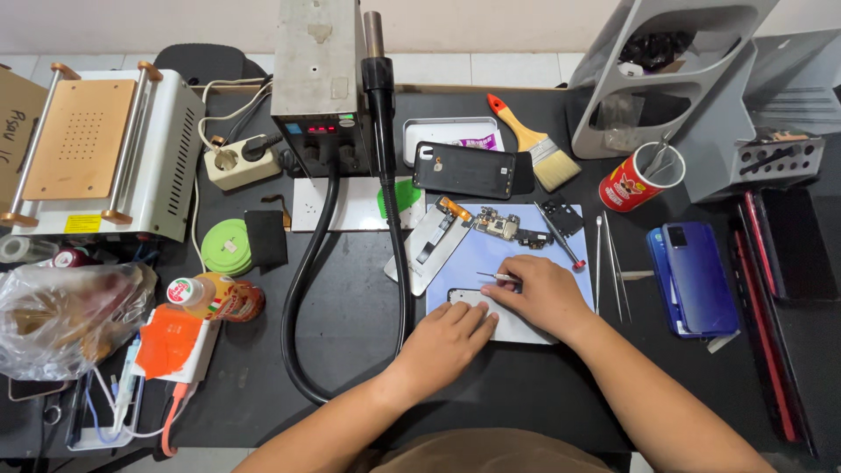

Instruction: The person uses a metal spudger to pry and separate the screen assembly from the smartphone frame. They then use a brush to sweep debris from the frame's interior.

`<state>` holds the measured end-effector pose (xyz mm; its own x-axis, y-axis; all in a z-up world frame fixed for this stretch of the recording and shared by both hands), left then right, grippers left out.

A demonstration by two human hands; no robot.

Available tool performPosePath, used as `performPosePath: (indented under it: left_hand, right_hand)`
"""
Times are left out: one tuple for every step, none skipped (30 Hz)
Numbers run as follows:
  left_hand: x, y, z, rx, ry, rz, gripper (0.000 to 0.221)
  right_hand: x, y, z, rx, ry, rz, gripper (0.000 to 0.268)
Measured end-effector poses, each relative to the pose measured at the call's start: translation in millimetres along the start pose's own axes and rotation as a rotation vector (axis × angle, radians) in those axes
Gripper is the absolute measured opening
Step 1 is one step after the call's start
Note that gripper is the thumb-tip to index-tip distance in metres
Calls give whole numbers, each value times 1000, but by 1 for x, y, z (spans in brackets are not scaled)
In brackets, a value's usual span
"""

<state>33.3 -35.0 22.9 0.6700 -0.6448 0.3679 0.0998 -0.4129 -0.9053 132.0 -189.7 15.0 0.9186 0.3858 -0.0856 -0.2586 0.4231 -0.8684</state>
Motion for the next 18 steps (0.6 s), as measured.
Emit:
performPosePath:
  left_hand:
    - [0,0,0,0,-1,-1,50]
    - [0,0,0,0,-2,-1,50]
    - [0,0,0,1,-4,-3,50]
    - [0,0,0,0,-8,-1,49]
    - [0,0,0,-1,-10,0,49]
    - [0,0,0,-1,-13,1,48]
    - [0,-1,0,-7,-12,-4,48]
    - [0,-2,0,-13,-11,-9,48]
    - [0,-2,0,-20,-10,-14,48]
    - [1,-2,1,-23,-11,-16,48]
    - [0,-3,1,-26,-11,-18,48]
    - [0,-3,1,-30,-12,-20,48]
    - [1,-3,1,-32,-10,-19,48]
    - [1,-3,1,-35,-9,-18,48]
    - [1,-3,1,-37,-9,-18,48]
    - [1,-3,1,-33,-8,-19,49]
    - [0,-3,1,-29,-8,-19,49]
    - [0,-3,1,-25,-9,-20,49]
  right_hand:
    - [0,-1,2,6,-7,-8,35]
    - [0,-1,3,12,-14,-17,35]
    - [0,-3,3,17,-22,-25,35]
    - [0,-3,3,24,-25,-21,35]
    - [0,-4,3,31,-28,-19,35]
    - [0,-4,2,37,-32,-16,34]
    - [0,-4,1,40,-31,-7,34]
    - [1,-4,1,43,-31,1,34]
    - [1,-4,0,46,-30,10,34]
    - [1,-4,-1,44,-29,12,34]
    - [1,-4,-1,42,-27,14,33]
    - [1,-4,-2,39,-25,16,33]
    - [1,-4,-3,34,-23,26,33]
    - [1,-4,-3,28,-22,37,33]
    - [2,-5,-4,22,-22,49,32]
    - [2,-5,-4,35,-19,52,32]
    - [2,-5,-4,49,-16,57,32]
    - [2,-5,-4,62,-13,61,32]
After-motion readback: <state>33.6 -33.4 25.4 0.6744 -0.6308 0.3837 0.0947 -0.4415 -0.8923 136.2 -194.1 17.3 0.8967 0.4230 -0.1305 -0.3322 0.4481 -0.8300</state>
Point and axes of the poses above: each hand's wrist, its own x-axis towards the middle knuckle, its own y-axis out of the palm, z = x × y, the point moved 5 cm from there along x, towards the middle knuckle, and after that the axes turned 4 degrees about -x, right-handed, at the moved point
